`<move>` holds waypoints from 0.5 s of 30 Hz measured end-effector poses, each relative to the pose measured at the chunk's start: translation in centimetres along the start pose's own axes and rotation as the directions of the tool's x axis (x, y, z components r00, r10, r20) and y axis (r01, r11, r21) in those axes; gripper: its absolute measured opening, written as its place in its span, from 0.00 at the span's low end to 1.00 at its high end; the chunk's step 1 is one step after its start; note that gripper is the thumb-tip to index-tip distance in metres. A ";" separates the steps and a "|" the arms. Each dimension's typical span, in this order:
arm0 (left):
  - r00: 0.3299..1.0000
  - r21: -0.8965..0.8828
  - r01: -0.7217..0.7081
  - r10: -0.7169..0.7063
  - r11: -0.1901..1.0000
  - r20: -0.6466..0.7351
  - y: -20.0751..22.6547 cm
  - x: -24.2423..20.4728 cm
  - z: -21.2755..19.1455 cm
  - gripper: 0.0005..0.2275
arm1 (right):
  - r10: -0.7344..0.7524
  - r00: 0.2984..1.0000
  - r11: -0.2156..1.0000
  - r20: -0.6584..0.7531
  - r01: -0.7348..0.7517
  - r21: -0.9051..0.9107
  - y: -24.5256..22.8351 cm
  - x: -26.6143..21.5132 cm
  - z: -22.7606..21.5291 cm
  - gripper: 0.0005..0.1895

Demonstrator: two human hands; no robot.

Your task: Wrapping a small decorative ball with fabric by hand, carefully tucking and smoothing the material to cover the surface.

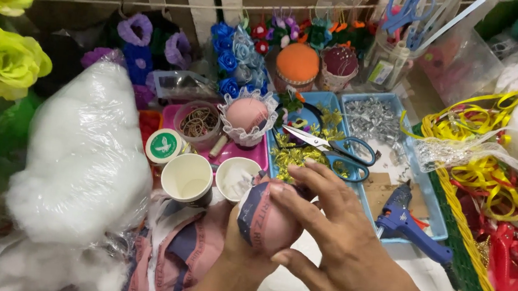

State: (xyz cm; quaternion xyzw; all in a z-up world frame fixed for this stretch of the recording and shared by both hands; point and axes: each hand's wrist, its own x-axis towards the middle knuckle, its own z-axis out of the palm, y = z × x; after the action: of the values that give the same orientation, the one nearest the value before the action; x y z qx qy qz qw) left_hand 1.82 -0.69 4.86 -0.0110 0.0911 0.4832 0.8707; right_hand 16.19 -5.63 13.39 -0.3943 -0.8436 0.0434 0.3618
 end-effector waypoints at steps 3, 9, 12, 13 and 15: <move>0.999 0.029 -0.008 0.010 1.000 -0.049 0.4 1.3 2.1 0.14 | 0.020 1.000 0.997 0.021 -0.018 -0.074 -0.1 2.4 -0.8 0.37; 0.987 0.100 -0.014 0.030 0.995 -0.160 2.2 4.3 5.2 0.19 | 0.047 0.999 0.999 -0.020 -0.047 0.003 1.1 4.7 -2.8 0.28; 0.983 0.134 -0.081 0.101 0.988 -0.152 3.2 5.4 5.2 0.20 | 0.128 0.990 0.991 -0.062 -0.131 -0.040 1.9 4.9 -3.0 0.23; 0.990 0.168 -0.084 0.102 0.982 -0.101 3.5 5.7 5.0 0.22 | 0.146 0.989 0.989 -0.039 -0.147 -0.034 2.3 4.9 -2.8 0.24; 0.993 0.197 -0.090 0.102 0.976 -0.055 4.1 5.0 5.0 0.25 | 0.163 0.987 0.986 -0.008 -0.163 -0.027 2.8 4.7 -2.5 0.25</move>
State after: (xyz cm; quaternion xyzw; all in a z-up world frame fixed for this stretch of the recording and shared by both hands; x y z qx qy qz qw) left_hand 1.69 6.23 9.21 0.0628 0.1662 0.5128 0.8399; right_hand 17.60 -0.93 16.95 -0.4671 -0.8080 0.0603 0.3539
